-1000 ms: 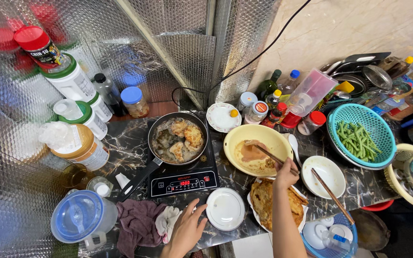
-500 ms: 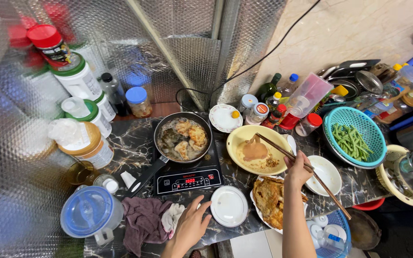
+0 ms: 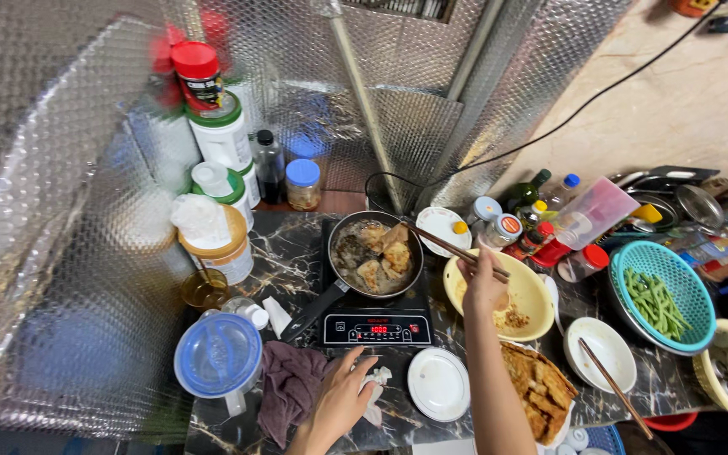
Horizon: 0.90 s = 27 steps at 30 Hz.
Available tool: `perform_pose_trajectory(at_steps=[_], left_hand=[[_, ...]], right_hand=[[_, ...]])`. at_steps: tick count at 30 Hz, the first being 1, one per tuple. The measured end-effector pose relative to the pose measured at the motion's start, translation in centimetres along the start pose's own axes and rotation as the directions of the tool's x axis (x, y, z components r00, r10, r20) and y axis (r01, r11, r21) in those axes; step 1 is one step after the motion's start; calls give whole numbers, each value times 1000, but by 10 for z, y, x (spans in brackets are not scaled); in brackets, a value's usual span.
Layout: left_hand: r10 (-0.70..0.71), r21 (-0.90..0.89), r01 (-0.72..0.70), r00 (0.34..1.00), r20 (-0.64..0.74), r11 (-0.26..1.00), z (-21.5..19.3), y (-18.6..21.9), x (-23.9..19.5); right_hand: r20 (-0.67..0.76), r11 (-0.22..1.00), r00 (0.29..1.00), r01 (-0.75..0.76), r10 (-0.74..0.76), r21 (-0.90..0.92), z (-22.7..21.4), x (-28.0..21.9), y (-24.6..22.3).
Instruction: The person uses chopsticks to flip and arrange pieces of meat frying in a pan on an induction cooktop. They retrieve a plate from a cabinet and place it on the counter, then continue frying the meat and transfer cooked pieces to a serving plate.
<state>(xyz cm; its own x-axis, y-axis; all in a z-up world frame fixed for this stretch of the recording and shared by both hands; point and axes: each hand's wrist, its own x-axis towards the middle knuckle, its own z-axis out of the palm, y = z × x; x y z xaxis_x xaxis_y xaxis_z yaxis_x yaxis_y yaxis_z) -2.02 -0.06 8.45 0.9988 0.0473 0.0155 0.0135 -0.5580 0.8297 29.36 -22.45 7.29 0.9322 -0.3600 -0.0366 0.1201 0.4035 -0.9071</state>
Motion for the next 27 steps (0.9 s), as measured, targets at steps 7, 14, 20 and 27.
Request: perform_pose_trajectory(at_steps=[7,14,20,27], left_hand=[[18,-54,-21,998,-53,998,-30,-23,-2],[12,-18,-11,1000,0,1000,-47,-32,4],[-2,6,2,1000,28,1000,-59,-34,10],[-52,41,48,993,110,998,-63,-33,17]], right_hand=[[78,995,997,-6,14,-98,62,-37,48],[97,996,995,13,-4,-93,79,-40,51],[156,981,987,63,-34,-183,86,-53,53],[348,936,934,52,77,-348,96,-79,90]])
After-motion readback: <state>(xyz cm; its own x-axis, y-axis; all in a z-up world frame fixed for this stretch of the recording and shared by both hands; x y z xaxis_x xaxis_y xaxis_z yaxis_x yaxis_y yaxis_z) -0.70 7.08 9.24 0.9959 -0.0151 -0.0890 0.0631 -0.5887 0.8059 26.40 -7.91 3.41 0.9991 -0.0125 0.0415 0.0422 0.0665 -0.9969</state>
